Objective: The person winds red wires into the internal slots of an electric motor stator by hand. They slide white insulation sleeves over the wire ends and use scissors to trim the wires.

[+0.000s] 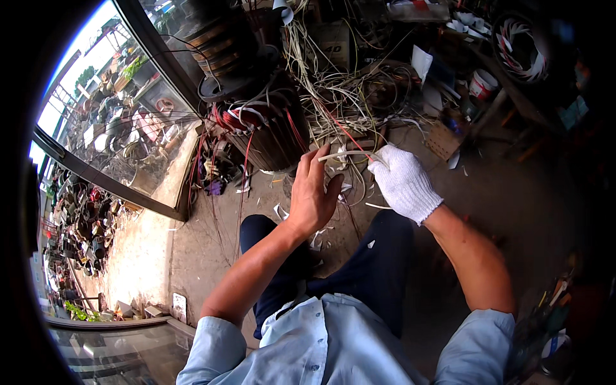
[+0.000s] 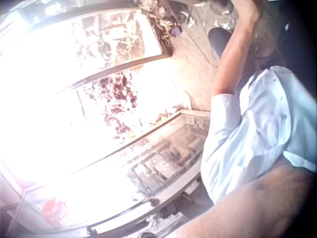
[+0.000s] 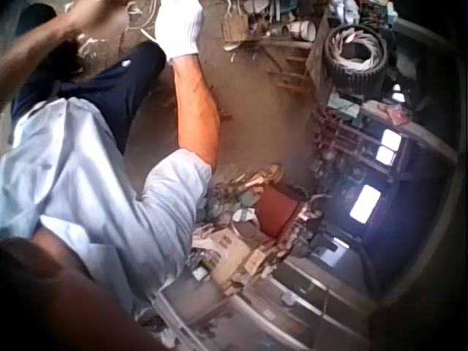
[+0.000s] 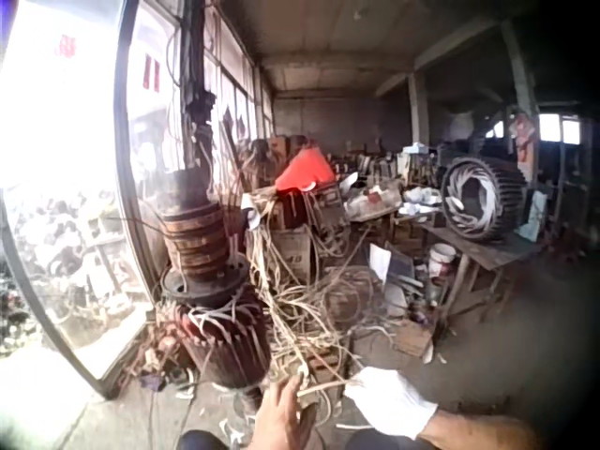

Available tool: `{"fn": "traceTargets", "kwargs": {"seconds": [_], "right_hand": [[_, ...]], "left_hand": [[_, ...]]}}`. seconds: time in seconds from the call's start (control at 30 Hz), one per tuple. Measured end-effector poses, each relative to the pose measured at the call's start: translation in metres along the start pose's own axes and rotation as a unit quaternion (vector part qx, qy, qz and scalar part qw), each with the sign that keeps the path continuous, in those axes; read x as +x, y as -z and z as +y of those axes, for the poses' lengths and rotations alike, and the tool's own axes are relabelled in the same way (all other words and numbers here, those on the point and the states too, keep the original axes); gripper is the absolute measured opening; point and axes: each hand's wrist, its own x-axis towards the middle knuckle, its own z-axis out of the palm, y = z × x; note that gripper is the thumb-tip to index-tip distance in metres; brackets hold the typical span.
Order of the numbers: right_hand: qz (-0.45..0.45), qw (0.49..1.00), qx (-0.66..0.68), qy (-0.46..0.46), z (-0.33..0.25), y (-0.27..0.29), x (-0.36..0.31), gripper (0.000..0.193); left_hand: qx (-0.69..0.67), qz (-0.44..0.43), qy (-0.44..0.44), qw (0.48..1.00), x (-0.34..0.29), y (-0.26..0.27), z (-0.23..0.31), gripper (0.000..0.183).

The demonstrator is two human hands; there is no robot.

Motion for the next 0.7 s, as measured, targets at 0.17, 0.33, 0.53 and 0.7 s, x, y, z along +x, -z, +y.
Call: {"fn": "traceTargets", "kwargs": {"seconds": [0.17,0.33,0.53,0.7], "right_hand": [[0.034,0.998,-0.011,0.046,-0.008,0.006,-0.034,0.018],[0.035,0.999,-0.014,0.01,-0.019,0.023,-0.071,0.012],[0.076,0.973,0.158,-0.149,-0.021,0.059,-0.137,0.016],[0.278,0.812,0.505,-0.091,-0.005,0.111,-0.161,0.024]], "left_hand": [[0.195,-0.006,-0.31,0.931,0.041,0.01,0.013,0.041],[0.218,-0.106,-0.424,0.873,0.065,0.02,0.018,0.029],[0.133,-0.181,-0.459,0.86,0.074,0.012,0.029,0.023],[0.019,-0.205,-0.448,0.87,0.087,0.006,0.047,0.02]]}}
